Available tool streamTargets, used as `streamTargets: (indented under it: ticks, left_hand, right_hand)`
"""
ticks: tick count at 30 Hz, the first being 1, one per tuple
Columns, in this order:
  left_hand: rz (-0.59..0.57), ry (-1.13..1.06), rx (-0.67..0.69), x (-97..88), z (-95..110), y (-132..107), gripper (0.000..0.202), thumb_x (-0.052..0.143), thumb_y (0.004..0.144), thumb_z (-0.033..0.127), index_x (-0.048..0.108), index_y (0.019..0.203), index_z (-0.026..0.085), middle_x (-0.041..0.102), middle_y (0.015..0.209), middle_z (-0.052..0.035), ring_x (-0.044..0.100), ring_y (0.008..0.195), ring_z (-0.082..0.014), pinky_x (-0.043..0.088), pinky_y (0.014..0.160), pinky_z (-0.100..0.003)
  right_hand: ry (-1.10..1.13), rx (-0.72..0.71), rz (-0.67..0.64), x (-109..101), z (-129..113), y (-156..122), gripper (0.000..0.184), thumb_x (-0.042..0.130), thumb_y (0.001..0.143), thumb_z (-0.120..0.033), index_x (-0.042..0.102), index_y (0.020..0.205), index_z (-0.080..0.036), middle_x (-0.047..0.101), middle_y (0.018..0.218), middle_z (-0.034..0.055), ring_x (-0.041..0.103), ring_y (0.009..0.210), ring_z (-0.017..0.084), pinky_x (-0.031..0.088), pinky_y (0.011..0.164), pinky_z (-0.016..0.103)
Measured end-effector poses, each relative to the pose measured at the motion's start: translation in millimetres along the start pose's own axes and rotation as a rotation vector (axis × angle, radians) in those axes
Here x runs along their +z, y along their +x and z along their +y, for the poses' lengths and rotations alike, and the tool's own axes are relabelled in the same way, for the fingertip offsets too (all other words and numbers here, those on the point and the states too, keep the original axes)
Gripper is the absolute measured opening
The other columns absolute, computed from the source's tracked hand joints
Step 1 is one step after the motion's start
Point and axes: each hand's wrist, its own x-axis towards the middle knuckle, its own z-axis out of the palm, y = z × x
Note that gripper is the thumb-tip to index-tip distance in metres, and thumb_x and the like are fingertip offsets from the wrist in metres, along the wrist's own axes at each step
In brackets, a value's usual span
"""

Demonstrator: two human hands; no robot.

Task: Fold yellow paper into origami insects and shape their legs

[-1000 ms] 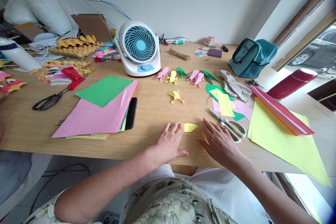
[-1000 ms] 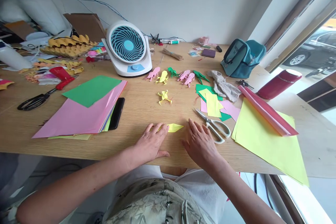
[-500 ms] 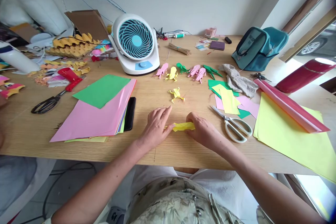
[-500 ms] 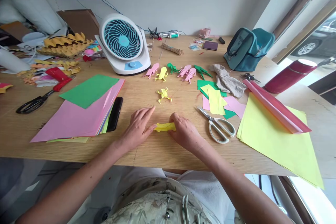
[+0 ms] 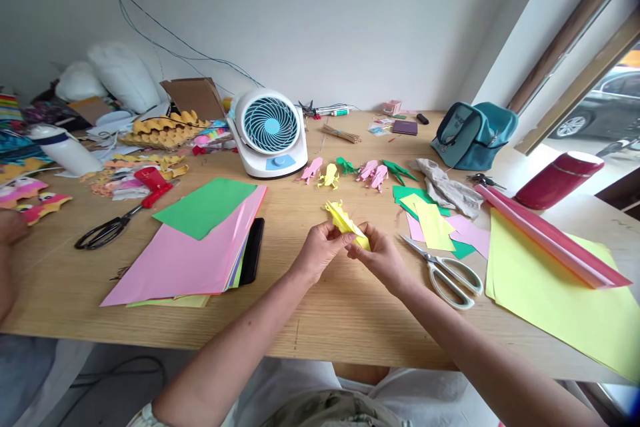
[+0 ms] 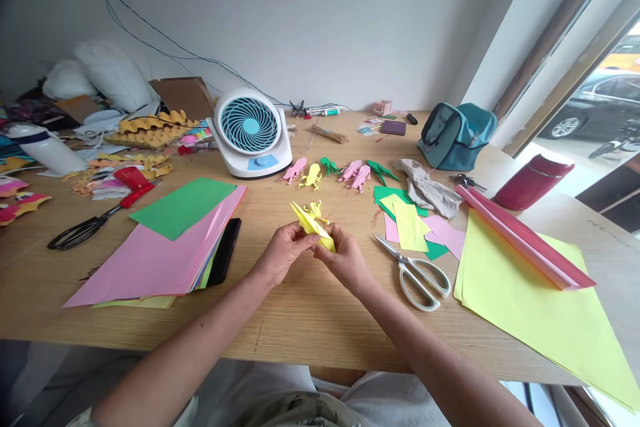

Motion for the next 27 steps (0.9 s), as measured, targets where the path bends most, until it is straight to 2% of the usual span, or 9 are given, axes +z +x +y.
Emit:
streamTargets:
  ticks: [2,5,8,11,15,17,21,27]
  left_hand:
    - [-0.029,0.001,-0.01,-0.3,0.3,7.6,0.041,0.085,0.062,0.038,0.07,0.09,0.012,0.071,0.088,-0.0049,0.062,0.086,-0.0176,0.047,0.083,-0.03]
    - [-0.117,0.024,-0.058,-6.0,-1.2,14.2,0.045,0.087,0.059,0.038,0.071,0.093,0.012,0.072,0.091,-0.0048,0.063,0.088,-0.0179,0.047,0.086,-0.031]
    - [-0.161,0.039,-0.091,-10.8,-6.2,15.7,0.049,0.089,0.057,0.037,0.071,0.096,0.013,0.071,0.089,-0.0032,0.062,0.085,-0.0165,0.046,0.082,-0.029]
    - [-0.157,0.048,-0.095,-13.9,-13.1,15.3,0.049,0.087,0.06,0.037,0.07,0.098,0.013,0.067,0.082,-0.0001,0.058,0.077,-0.0128,0.044,0.076,-0.025]
    - [-0.126,0.135,-0.133,-16.0,-19.6,14.8,0.041,0.087,0.059,0.041,0.066,0.078,0.011,0.057,0.068,0.0029,0.049,0.065,-0.0096,0.038,0.064,-0.023]
    - [-0.118,0.166,-0.136,-15.3,-20.9,14.1,0.041,0.086,0.059,0.043,0.064,0.074,0.011,0.055,0.066,0.0031,0.047,0.063,-0.0093,0.037,0.062,-0.023]
    - [-0.108,0.194,-0.103,-12.1,-21.0,12.2,0.038,0.082,0.066,0.044,0.065,0.078,0.012,0.056,0.07,0.001,0.047,0.067,-0.0115,0.038,0.063,-0.024]
    - [-0.086,0.208,-0.058,-11.0,-18.9,10.7,0.027,0.077,0.071,0.036,0.064,0.08,0.014,0.054,0.071,0.0016,0.046,0.068,-0.0116,0.04,0.067,-0.024]
  right_hand:
    - [-0.011,-0.002,-0.061,-9.2,-1.1,-0.7,0.046,0.078,0.069,-0.055,0.056,0.086,-0.019,0.056,0.075,-0.002,0.049,0.068,0.013,0.041,0.064,0.027]
    - [0.088,0.055,-0.12,-24.2,5.4,0.0,0.042,0.057,0.087,-0.06,0.059,0.084,-0.019,0.057,0.078,0.0002,0.052,0.074,0.014,0.044,0.071,0.028]
    - [0.155,0.102,-0.113,-31.2,16.8,3.1,0.04,0.062,0.085,-0.058,0.061,0.081,-0.018,0.057,0.074,-0.0007,0.051,0.068,0.012,0.043,0.067,0.026]
    - [0.158,0.141,-0.129,-30.5,23.5,5.3,0.04,0.07,0.078,-0.057,0.063,0.081,-0.018,0.06,0.074,0.0002,0.052,0.067,0.013,0.043,0.066,0.027]
    - [0.12,0.128,-0.099,-25.5,26.1,5.1,0.042,0.078,0.069,-0.057,0.063,0.078,-0.018,0.062,0.073,0.0011,0.053,0.067,0.015,0.043,0.064,0.028]
    - [0.111,0.12,-0.057,-22.6,28.2,4.4,0.041,0.078,0.069,-0.056,0.06,0.076,-0.019,0.059,0.069,0.0,0.051,0.063,0.014,0.041,0.059,0.027]
    - [0.101,0.121,0.002,-18.7,31.1,2.5,0.041,0.078,0.069,-0.054,0.056,0.073,-0.02,0.056,0.067,-0.0013,0.048,0.06,0.013,0.039,0.055,0.026]
    - [0.036,0.128,-0.097,-20.2,27.9,0.3,0.037,0.069,0.078,-0.055,0.059,0.077,-0.019,0.057,0.07,-0.0004,0.049,0.062,0.013,0.039,0.058,0.027]
